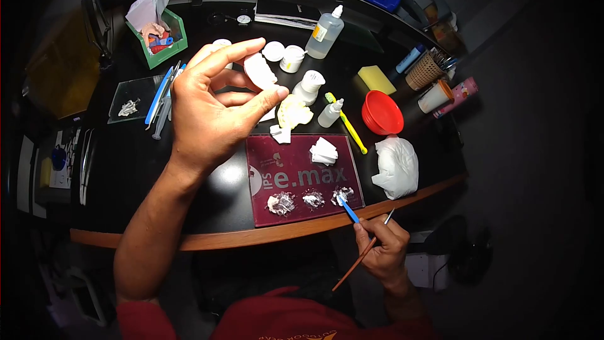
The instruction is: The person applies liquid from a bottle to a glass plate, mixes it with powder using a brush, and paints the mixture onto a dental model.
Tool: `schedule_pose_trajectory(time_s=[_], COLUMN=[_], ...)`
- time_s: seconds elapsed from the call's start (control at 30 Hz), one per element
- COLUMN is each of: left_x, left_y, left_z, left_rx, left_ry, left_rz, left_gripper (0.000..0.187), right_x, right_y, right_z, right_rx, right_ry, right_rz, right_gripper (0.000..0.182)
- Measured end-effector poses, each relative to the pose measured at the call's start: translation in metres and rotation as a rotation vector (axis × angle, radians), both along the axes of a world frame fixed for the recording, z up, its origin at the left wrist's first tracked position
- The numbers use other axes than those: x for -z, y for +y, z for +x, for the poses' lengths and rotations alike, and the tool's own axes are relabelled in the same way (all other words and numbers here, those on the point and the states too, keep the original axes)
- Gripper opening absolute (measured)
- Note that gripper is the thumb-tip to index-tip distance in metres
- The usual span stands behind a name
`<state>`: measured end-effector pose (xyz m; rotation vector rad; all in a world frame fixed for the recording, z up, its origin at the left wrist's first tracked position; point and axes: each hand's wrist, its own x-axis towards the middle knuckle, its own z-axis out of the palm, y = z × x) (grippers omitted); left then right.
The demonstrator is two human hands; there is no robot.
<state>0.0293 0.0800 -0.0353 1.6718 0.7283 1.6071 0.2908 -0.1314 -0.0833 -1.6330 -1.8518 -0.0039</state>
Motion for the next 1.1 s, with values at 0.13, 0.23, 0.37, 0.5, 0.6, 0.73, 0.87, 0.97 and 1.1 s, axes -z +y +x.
schedule_pose_trajectory(time_s=[0.13,0.23,0.37,0.5,0.6,0.73,0.87,0.97,1.1], left_x=[0.001,0.001,-0.007,-0.005,0.027,0.053,0.06,0.054,0.039], left_y=[0.0,0.002,0.005,-0.026,-0.056,-0.08,-0.082,-0.075,-0.058], left_z=[0.0,-0.003,-0.014,-0.03,-0.039,-0.057,-0.063,-0.054,-0.031], left_rx=[0.011,0.041,-0.036,-0.057,-0.072,0.004,0.077,0.08,0.104], left_ry=[-0.002,-0.037,0.04,0.208,0.332,0.503,0.564,0.55,0.626], left_rz=[-0.01,-0.032,0.049,0.009,0.018,-0.211,-0.177,-0.127,-0.048], left_gripper=[0.053,0.054,0.053,0.059,0.054,0.059,0.06,0.058,0.059], right_x=[-0.001,0.001,-0.005,0.004,0.003,0.005,0.005,0.005,0.008], right_y=[-0.004,0.0,0.002,0.002,0.0,0.001,0.0,0.0,0.003], right_z=[0.002,0.004,0.004,0.009,0.013,0.017,0.018,0.02,0.021], right_rx=[0.038,0.021,0.063,0.033,0.03,-0.021,-0.014,-0.024,-0.037], right_ry=[0.01,0.027,0.066,0.153,0.164,0.185,0.195,0.192,0.226], right_rz=[-0.039,0.038,0.06,0.111,0.116,0.141,0.131,0.134,0.206], right_gripper=[0.007,0.007,0.008,0.007,0.007,0.007,0.008,0.008,0.009])
